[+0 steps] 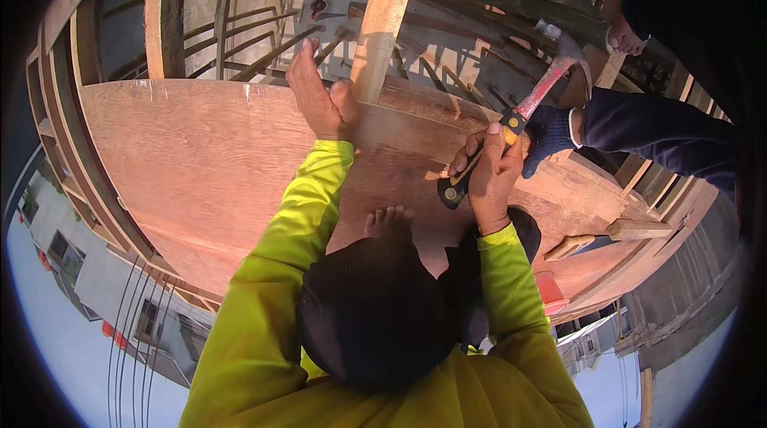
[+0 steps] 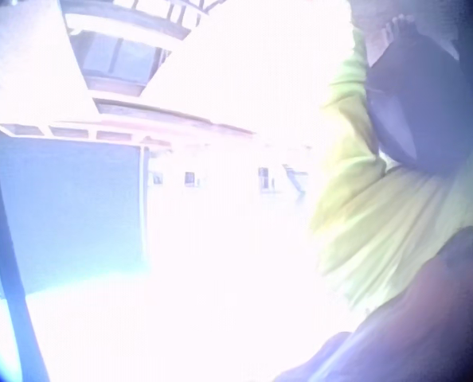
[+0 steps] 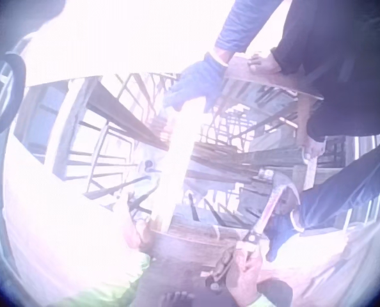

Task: The person hammers nails into wooden planks and frames, then uses a hand saw to cut a wooden plank. The person works on a partially assembled wooden structure outdoors.

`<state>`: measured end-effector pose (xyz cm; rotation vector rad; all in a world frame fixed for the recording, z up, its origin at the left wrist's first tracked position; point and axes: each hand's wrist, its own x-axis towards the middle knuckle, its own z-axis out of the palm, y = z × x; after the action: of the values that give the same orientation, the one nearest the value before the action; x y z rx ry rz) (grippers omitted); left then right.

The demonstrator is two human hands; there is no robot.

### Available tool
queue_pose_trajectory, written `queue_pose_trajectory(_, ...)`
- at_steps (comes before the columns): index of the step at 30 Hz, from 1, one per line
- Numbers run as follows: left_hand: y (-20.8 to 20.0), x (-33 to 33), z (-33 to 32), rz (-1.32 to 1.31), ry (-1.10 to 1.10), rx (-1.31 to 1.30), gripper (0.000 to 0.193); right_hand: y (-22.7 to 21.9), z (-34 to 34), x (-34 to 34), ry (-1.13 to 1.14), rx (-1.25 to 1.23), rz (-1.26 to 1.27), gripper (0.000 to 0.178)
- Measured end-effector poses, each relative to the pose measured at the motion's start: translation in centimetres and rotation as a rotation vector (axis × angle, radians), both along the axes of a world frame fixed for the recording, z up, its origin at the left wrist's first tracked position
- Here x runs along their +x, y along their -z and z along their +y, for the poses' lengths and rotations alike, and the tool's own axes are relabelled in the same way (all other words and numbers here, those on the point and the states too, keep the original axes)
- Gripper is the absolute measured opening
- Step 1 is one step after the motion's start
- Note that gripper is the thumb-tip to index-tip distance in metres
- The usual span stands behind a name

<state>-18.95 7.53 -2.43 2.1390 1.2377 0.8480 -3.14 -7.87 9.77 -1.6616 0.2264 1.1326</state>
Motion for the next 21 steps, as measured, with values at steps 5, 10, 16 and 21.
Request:
queue_pose_trajectory(5, 0.9, -0.4, 0.8, 0.018, -0.002, 0.02, 0.063, -1.3, -1.0, 0.4, -0.442, -0.153, 0.254, 0.021)
queue_pose_trajectory(10, 0.2, 1.2, 1.0, -0.021, -0.006, 0.01, 0.067, -0.2, 1.1, 0.0, 0.027, -0.016, 0.028, 0.021)
queue_pose_trajectory(16, 0.6, 0.9, 1.4, -0.06, -0.003, -0.006, 0.068, -2.1, -0.8, -0.1, -0.379, -0.14, 0.263, 0.027)
queue_pose_trajectory(21, 1.4, -0.1, 0.9, -0.074, 0.024, 0.013, 0.068, -5.3, -6.1, 0.6, -0.55, -0.058, -0.212, 0.024)
